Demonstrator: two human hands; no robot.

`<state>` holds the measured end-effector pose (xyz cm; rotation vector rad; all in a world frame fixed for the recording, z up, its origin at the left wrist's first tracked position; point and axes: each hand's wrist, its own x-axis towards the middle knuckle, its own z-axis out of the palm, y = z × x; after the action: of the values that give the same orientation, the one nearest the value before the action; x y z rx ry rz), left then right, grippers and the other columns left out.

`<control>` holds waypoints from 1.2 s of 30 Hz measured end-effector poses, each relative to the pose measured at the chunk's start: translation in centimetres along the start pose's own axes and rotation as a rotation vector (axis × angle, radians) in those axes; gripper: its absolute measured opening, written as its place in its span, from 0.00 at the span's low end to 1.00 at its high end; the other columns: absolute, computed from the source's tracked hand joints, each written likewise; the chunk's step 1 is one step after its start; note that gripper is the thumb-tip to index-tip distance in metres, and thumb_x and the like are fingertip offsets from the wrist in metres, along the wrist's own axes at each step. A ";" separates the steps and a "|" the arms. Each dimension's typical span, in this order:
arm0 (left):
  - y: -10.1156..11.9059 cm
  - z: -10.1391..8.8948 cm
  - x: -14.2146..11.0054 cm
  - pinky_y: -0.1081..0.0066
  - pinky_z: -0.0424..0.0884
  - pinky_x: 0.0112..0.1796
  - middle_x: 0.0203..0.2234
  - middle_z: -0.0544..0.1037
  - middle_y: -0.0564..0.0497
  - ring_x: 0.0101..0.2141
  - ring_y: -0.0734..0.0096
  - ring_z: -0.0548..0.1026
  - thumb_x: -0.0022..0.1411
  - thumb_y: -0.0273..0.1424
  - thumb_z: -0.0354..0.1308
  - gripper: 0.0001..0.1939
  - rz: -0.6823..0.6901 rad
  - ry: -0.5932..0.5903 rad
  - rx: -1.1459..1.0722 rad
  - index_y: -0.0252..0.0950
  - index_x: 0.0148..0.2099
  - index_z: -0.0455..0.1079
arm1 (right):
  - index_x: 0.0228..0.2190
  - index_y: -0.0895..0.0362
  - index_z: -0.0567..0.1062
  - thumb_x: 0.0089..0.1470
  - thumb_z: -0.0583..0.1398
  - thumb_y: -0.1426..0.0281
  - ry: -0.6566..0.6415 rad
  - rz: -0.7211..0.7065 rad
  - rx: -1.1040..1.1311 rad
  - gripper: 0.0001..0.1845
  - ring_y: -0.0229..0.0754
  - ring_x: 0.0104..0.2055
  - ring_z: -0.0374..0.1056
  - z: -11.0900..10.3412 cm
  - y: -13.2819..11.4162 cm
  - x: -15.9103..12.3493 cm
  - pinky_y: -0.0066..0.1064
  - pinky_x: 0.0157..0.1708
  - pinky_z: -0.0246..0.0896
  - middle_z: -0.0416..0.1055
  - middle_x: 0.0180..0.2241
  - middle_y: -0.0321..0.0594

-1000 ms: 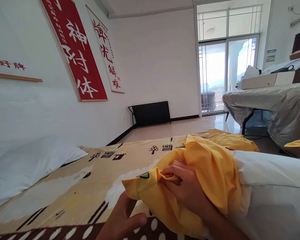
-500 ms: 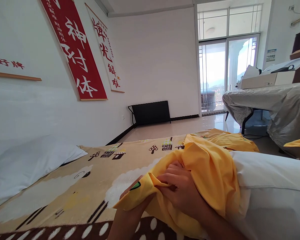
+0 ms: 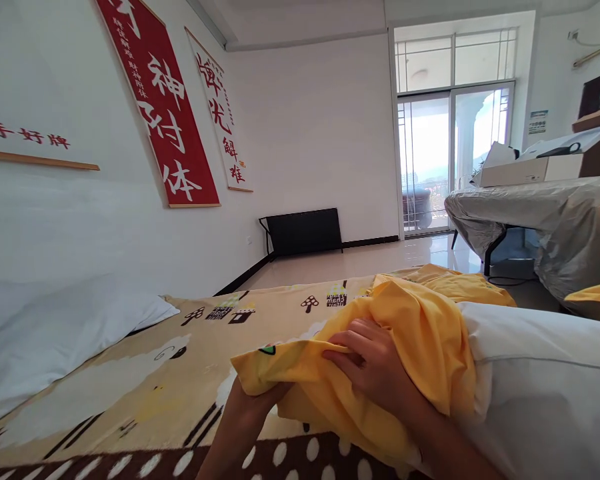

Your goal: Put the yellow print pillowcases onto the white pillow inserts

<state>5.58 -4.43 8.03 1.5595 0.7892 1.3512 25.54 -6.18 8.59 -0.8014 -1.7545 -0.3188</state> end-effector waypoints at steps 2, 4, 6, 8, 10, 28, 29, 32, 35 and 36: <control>-0.1 0.0 0.2 0.69 0.70 0.36 0.30 0.77 0.47 0.35 0.60 0.74 0.44 0.45 0.68 0.23 -0.006 0.007 -0.048 0.32 0.35 0.71 | 0.30 0.57 0.74 0.58 0.59 0.67 -0.017 -0.082 -0.104 0.07 0.35 0.25 0.61 -0.4 0.3 0.4 0.28 0.26 0.56 0.65 0.21 0.35; -0.3 -0.1 0.3 0.72 0.69 0.32 0.27 0.75 0.49 0.32 0.65 0.73 0.43 0.44 0.69 0.23 0.001 0.014 -0.120 0.33 0.34 0.69 | 0.30 0.57 0.74 0.58 0.59 0.67 -0.053 -0.199 -0.214 0.07 0.36 0.25 0.60 -1.2 0.7 1.4 0.28 0.26 0.55 0.65 0.22 0.36; -0.4 -0.2 0.3 0.74 0.67 0.29 0.27 0.74 0.52 0.28 0.70 0.72 0.43 0.42 0.70 0.24 0.016 0.010 -0.188 0.34 0.36 0.67 | 0.29 0.57 0.73 0.58 0.59 0.66 -0.093 -0.314 -0.305 0.09 0.36 0.25 0.59 -2.2 1.2 2.7 0.29 0.26 0.53 0.65 0.22 0.36; -0.4 -0.3 0.0 0.74 0.67 0.29 0.27 0.74 0.51 0.28 0.70 0.72 0.44 0.42 0.70 0.24 0.023 -0.027 -0.209 0.35 0.38 0.67 | 0.27 0.57 0.73 0.57 0.59 0.63 -0.133 -0.417 -0.379 0.11 0.37 0.24 0.58 -3.2 1.7 4.3 0.29 0.25 0.51 0.64 0.21 0.36; -0.1 -0.4 -0.4 0.72 0.69 0.31 0.29 0.75 0.50 0.30 0.67 0.73 0.45 0.43 0.69 0.23 0.030 -0.055 -0.190 0.34 0.39 0.69 | 0.26 0.57 0.72 0.58 0.57 0.60 -0.164 -0.519 -0.445 0.15 0.37 0.24 0.57 -3.8 2.2 5.7 0.30 0.24 0.50 0.63 0.20 0.37; 0.7 -0.3 -0.3 0.74 0.70 0.31 0.28 0.77 0.49 0.30 0.67 0.74 0.50 0.40 0.65 0.18 0.121 0.221 -0.165 0.31 0.38 0.73 | 0.43 0.55 0.66 0.61 0.53 0.62 -0.478 0.088 -0.124 0.12 0.45 0.47 0.64 1.9 -4.5 4.5 0.40 0.48 0.59 0.70 0.43 0.43; 0.6 -0.2 -0.2 0.73 0.70 0.31 0.27 0.77 0.49 0.30 0.66 0.74 0.49 0.39 0.66 0.18 0.110 0.214 -0.200 0.31 0.37 0.73 | 0.41 0.55 0.66 0.62 0.53 0.61 -0.524 0.090 -0.095 0.11 0.45 0.47 0.64 1.8 -4.1 4.6 0.39 0.47 0.59 0.70 0.43 0.43; 0.4 0.0 0.1 0.71 0.71 0.33 0.27 0.77 0.49 0.32 0.64 0.75 0.49 0.39 0.66 0.17 0.087 0.214 -0.279 0.31 0.37 0.73 | 0.40 0.54 0.64 0.62 0.52 0.61 -0.599 0.111 -0.038 0.10 0.43 0.42 0.66 1.6 -3.1 5.0 0.35 0.41 0.61 0.71 0.38 0.40; 0.1 -0.3 0.2 0.72 0.70 0.34 0.30 0.78 0.48 0.33 0.65 0.74 0.51 0.38 0.66 0.17 0.132 0.134 -0.279 0.31 0.39 0.72 | 0.39 0.53 0.65 0.62 0.52 0.66 -0.556 0.085 -0.048 0.05 0.41 0.38 0.66 1.4 -2.7 5.0 0.32 0.38 0.60 0.71 0.36 0.39; 0.0 -0.6 0.2 0.72 0.70 0.34 0.32 0.78 0.47 0.33 0.66 0.74 0.51 0.37 0.66 0.18 0.152 0.093 -0.293 0.32 0.42 0.71 | 0.37 0.54 0.65 0.62 0.52 0.68 -0.518 0.055 -0.062 0.04 0.41 0.37 0.66 1.3 -2.6 5.0 0.32 0.38 0.60 0.71 0.35 0.39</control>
<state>5.02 -4.08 8.10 1.3540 0.5074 1.5818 22.09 -5.55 13.27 -1.0403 -2.2054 -0.1335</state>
